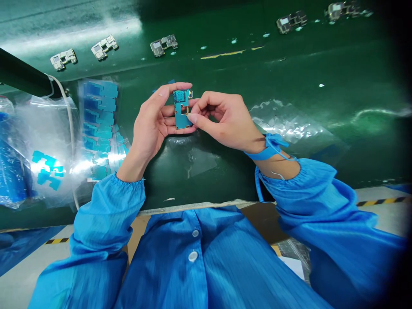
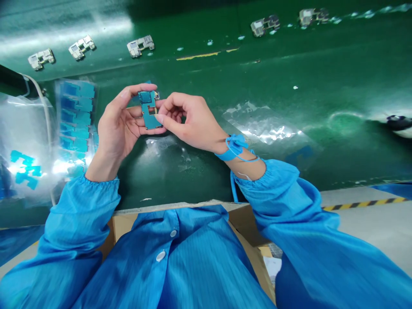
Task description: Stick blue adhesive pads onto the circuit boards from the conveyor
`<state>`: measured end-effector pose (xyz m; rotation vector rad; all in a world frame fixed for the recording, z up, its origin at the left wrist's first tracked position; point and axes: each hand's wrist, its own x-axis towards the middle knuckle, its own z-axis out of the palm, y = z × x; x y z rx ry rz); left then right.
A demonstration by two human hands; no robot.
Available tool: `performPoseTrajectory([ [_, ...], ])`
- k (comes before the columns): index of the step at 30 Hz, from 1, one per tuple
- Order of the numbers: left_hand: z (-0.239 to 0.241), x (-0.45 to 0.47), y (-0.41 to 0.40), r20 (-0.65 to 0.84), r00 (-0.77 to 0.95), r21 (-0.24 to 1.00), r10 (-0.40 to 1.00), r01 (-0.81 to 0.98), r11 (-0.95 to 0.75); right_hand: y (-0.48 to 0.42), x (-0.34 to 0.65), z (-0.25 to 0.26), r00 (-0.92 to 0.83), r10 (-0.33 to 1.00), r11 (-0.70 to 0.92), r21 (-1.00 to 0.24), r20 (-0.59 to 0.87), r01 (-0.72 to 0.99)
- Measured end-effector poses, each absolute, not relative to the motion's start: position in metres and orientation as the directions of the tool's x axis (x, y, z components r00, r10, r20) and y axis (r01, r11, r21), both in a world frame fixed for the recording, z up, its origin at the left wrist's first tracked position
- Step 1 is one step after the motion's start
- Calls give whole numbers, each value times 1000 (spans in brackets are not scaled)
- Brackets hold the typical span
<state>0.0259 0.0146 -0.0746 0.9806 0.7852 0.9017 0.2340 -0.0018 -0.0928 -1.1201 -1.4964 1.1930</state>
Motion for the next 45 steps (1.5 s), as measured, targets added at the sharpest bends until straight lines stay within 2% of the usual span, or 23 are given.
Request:
performPoseTrajectory([
  [5,-74,27,15,-189,393,939,900,-195,282,-1,235,-94,-203,969,173,-975,143,137],
  [12,-72,26,16,-179,408,925,895,-241,295,-1,237,-94,-215,963,201,-966,164,163],
  [22,-78,21,19,-89,478,941,874,-248,231,-1,236,-93,-230,947,261,-953,223,154],
  [28,-84,22,19,-22,446,967,895,-219,133,2,236,-93,-213,922,368,-905,324,215],
  [32,-83,23,19,24,406,968,914,-236,79,3,235,-92,-134,942,325,-935,307,144],
  [35,-80,24,16,30,372,968,928,-241,65,3,234,-93,-178,937,327,-933,299,151],
  [38,-79,26,13,-8,347,965,938,-245,99,3,233,-96,-239,920,355,-920,311,167],
  [45,-82,33,12,-225,269,927,937,-237,291,-1,228,-101,-297,894,402,-892,334,205],
])
